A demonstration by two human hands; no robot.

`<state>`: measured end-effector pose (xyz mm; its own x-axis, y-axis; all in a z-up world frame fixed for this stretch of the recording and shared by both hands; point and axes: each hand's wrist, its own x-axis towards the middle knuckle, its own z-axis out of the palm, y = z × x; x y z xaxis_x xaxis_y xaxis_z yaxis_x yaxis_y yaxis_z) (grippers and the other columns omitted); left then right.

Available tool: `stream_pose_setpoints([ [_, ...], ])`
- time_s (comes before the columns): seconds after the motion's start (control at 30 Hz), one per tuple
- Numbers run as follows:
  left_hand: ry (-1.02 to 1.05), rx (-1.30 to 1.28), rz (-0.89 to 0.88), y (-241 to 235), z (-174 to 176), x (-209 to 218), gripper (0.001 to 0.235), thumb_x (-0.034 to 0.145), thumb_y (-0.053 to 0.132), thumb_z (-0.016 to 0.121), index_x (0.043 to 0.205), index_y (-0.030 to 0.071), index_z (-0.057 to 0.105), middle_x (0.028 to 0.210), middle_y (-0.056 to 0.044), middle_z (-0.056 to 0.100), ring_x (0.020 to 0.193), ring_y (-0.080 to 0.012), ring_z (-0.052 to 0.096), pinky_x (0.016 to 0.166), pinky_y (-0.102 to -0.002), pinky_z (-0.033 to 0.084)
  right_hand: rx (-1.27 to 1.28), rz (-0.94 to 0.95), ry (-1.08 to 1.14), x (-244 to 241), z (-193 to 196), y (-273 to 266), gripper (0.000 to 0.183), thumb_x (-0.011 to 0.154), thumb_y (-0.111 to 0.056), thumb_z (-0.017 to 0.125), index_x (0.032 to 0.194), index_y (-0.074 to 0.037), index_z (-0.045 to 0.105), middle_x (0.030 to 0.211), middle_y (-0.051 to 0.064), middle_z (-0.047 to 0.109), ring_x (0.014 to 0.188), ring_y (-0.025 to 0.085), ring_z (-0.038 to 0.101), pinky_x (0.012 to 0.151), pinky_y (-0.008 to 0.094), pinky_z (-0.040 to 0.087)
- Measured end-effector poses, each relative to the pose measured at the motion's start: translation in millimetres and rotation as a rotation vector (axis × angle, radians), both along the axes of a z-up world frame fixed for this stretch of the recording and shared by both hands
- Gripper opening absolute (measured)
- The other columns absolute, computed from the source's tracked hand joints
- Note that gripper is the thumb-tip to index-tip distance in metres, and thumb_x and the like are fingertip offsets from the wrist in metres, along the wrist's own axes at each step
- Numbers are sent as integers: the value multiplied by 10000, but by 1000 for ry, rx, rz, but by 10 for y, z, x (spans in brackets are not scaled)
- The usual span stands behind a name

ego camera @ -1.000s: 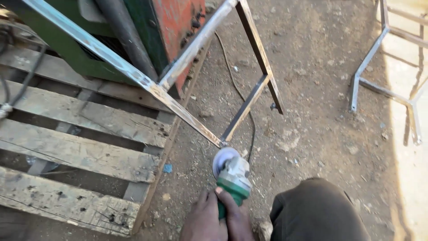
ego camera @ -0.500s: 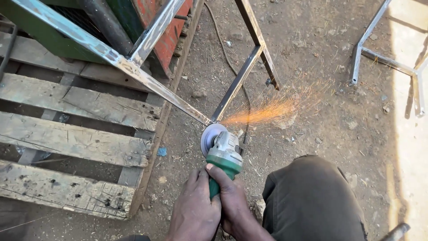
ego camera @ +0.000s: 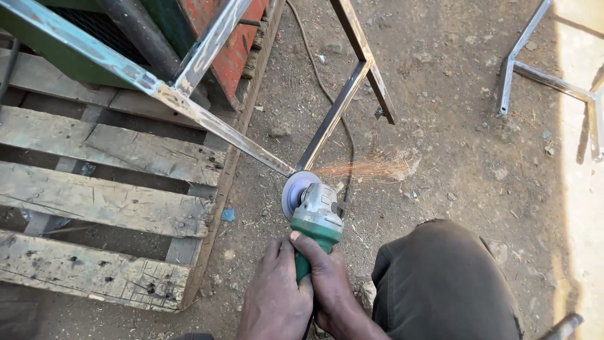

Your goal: Using an angle grinder to smooth the welded joints of a metal frame

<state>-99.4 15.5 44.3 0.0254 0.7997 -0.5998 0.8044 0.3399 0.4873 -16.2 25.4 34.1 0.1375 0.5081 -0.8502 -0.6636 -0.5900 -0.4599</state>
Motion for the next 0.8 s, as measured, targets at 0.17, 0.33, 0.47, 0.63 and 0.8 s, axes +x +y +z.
stream_pose_setpoints([
  [0.17, 38, -61, -44, 6, -54, 20, 470, 882, 269, 500, 1334, 140, 493, 1245, -95, 540, 1133, -376, 598, 918, -571, 512, -14, -23, 5, 8, -47, -23, 153, 842, -116, 779, 903, -5, 693, 752, 149, 682, 660, 251, 636, 643, 366, 526],
  [0.33, 27, -40, -52, 2, -115, 4, 477, 888, 312, 519, 1333, 143, 497, 1228, -82, 531, 1157, -362, 568, 913, -587, 510, -19, 2, -8, 2, -94, -16, 198, 830, -168, 792, 853, 4, 698, 731, 131, 678, 640, 231, 624, 615, 359, 513],
  [0.47, 22, -28, -28, 3, -61, 19, 455, 872, 275, 519, 1302, 129, 510, 1217, -95, 542, 1139, -370, 583, 906, -580, 513, 2, -26, -2, 11, -121, -27, 168, 827, -135, 793, 868, -12, 686, 738, 126, 677, 649, 228, 626, 619, 361, 512],
  [0.63, 20, -46, -41, 29, -79, 22, 469, 882, 289, 530, 1321, 125, 499, 1239, -118, 522, 1144, -390, 583, 939, -579, 506, -10, -3, -21, 16, -45, 13, 193, 827, -140, 777, 926, 12, 711, 786, 153, 704, 689, 253, 646, 656, 370, 531],
  [0.8, 15, -89, -34, 68, 16, 46, 411, 885, 294, 526, 1274, 160, 512, 1193, -64, 524, 1114, -347, 602, 904, -570, 518, -18, -22, 7, 34, -129, 13, 174, 829, -142, 788, 878, -5, 693, 739, 128, 675, 648, 232, 627, 623, 357, 518],
])
